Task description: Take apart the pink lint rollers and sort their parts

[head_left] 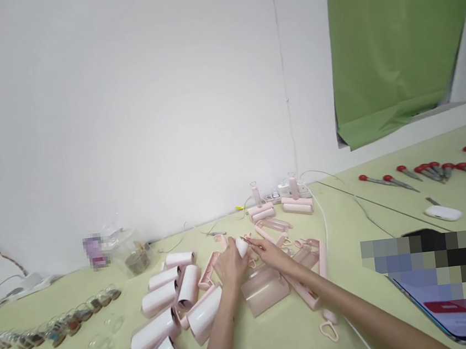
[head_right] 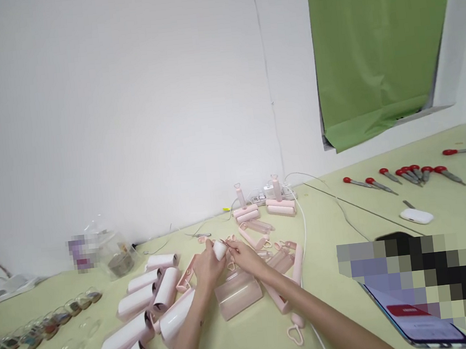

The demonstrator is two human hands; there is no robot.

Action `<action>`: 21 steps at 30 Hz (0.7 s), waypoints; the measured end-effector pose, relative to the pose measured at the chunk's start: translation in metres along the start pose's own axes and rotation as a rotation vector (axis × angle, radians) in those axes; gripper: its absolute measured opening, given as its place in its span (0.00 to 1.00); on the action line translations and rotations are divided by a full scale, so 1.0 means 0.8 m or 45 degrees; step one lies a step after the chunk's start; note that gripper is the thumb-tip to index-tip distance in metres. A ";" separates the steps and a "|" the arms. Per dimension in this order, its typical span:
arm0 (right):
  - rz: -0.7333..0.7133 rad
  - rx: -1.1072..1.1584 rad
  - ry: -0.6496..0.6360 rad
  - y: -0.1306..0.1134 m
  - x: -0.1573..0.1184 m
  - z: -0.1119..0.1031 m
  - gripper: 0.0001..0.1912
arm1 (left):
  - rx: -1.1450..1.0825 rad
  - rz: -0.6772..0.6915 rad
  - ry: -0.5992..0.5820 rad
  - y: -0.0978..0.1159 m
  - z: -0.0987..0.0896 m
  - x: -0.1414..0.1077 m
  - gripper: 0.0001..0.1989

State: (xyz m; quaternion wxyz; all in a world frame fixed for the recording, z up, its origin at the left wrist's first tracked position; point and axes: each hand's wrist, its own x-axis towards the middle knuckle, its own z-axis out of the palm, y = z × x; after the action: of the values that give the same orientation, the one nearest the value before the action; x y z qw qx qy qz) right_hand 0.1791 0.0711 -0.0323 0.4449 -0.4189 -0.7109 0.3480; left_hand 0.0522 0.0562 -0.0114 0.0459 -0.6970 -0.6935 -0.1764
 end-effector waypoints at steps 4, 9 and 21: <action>0.009 0.056 -0.063 0.004 -0.001 -0.007 0.18 | 0.039 0.169 -0.027 0.000 0.004 -0.007 0.16; 0.028 0.072 -0.109 -0.001 -0.005 -0.021 0.17 | 0.045 0.342 -0.073 -0.001 0.008 -0.006 0.14; 0.246 -0.111 -0.243 -0.019 0.002 -0.027 0.14 | -0.047 0.393 0.026 -0.002 0.016 -0.002 0.17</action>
State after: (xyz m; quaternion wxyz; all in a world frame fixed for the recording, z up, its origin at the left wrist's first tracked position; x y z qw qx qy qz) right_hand 0.1941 0.0691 -0.0106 0.3211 -0.4695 -0.7208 0.3961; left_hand 0.0533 0.0589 -0.0236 0.0666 -0.7943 -0.5743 -0.1869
